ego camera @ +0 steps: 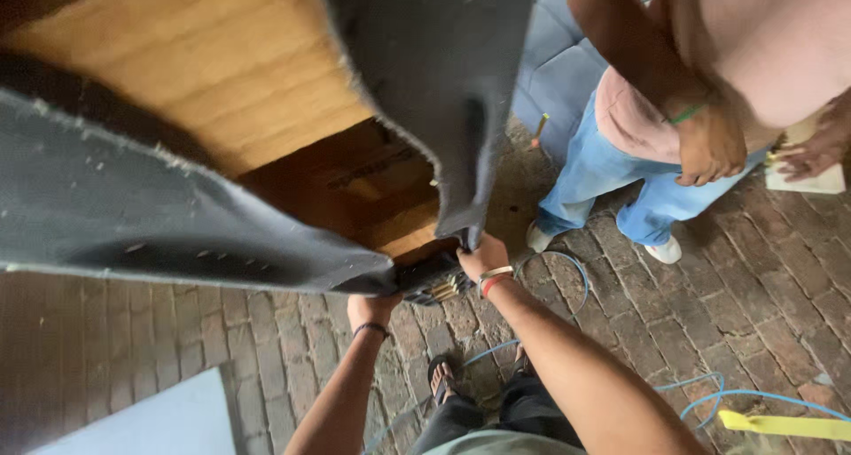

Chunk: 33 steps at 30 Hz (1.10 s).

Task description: The person positions a grey upholstered panel on a wooden frame and uses a pneumatic nail gun to secure the fabric to the frame. They repeatedly adjust the fabric and fire the nail gun along the edges.

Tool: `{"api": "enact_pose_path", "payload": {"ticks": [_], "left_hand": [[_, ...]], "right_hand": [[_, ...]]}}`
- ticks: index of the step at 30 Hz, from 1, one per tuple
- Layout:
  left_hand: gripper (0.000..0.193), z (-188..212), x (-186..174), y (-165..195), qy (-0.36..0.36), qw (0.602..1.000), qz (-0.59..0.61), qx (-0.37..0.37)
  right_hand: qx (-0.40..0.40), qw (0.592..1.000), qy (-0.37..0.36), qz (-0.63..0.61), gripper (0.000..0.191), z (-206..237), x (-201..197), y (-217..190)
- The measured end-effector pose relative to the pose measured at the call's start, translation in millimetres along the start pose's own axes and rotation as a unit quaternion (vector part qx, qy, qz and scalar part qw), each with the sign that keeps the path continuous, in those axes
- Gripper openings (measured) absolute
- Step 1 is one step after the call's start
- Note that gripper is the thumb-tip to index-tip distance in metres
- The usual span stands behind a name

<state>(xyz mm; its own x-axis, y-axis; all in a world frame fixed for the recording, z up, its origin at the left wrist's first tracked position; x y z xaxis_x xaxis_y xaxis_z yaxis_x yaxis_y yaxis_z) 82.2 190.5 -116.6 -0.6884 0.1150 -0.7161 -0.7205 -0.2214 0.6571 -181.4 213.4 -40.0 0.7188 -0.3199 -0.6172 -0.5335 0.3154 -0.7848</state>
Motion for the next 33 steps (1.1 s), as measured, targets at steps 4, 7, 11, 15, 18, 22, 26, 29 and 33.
{"api": "enact_pose_path", "payload": {"ticks": [4, 7, 11, 15, 18, 22, 26, 29, 33], "left_hand": [[0.067, 1, -2, -1, 0.003, 1.000, -0.018, 0.017], [0.067, 4, -4, 2, -0.002, 0.999, -0.025, 0.022], [0.062, 11, -4, 3, -0.029, 0.994, -0.089, 0.049], [0.051, 33, 13, -10, -0.032, 0.997, -0.061, 0.026], [0.074, 79, 70, -26, -0.247, 0.926, 0.099, -0.268], [0.034, 162, 140, -9, -0.502, 0.863, -0.019, -0.051], [0.031, 226, 194, 29, -0.571, 0.821, -0.006, 0.010], [0.034, 264, 228, 56, -0.602, 0.797, -0.031, 0.048], [0.041, 335, 286, 92, -0.617, 0.778, -0.034, 0.111]], "right_hand": [[0.030, 0.999, 0.012, 0.044, 0.027, 5, -3, 3], [0.033, 0.999, 0.009, 0.005, 0.032, 9, -10, 1], [0.067, 0.994, -0.085, 0.000, 0.050, 15, -16, 3], [0.158, 0.958, -0.164, -0.174, 0.075, 60, -25, 55], [0.166, 0.956, -0.132, -0.202, 0.071, 139, -47, 127], [0.231, 0.947, 0.017, -0.222, 0.053, 265, -97, 220], [0.358, 0.860, 0.152, -0.329, 0.049, 376, -156, 282], [0.321, 0.795, 0.263, -0.444, 0.050, 441, -197, 320], [0.338, 0.745, 0.281, -0.502, 0.047, 527, -239, 375]]}}
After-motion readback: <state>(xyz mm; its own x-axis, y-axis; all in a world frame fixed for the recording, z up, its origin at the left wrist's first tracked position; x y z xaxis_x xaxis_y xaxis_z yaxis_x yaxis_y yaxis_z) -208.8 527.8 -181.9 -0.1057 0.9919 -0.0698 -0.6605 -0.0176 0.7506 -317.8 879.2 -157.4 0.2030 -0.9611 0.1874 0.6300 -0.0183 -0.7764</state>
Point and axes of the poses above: each hand's wrist, its own z-axis away from the middle knuckle, its own x-axis out of the palm, y = z × x, the point moved 3 cm from there along -z, towards the middle knuckle, and after that the axes turned 2 degrees about -y, right-handed, at the moved point
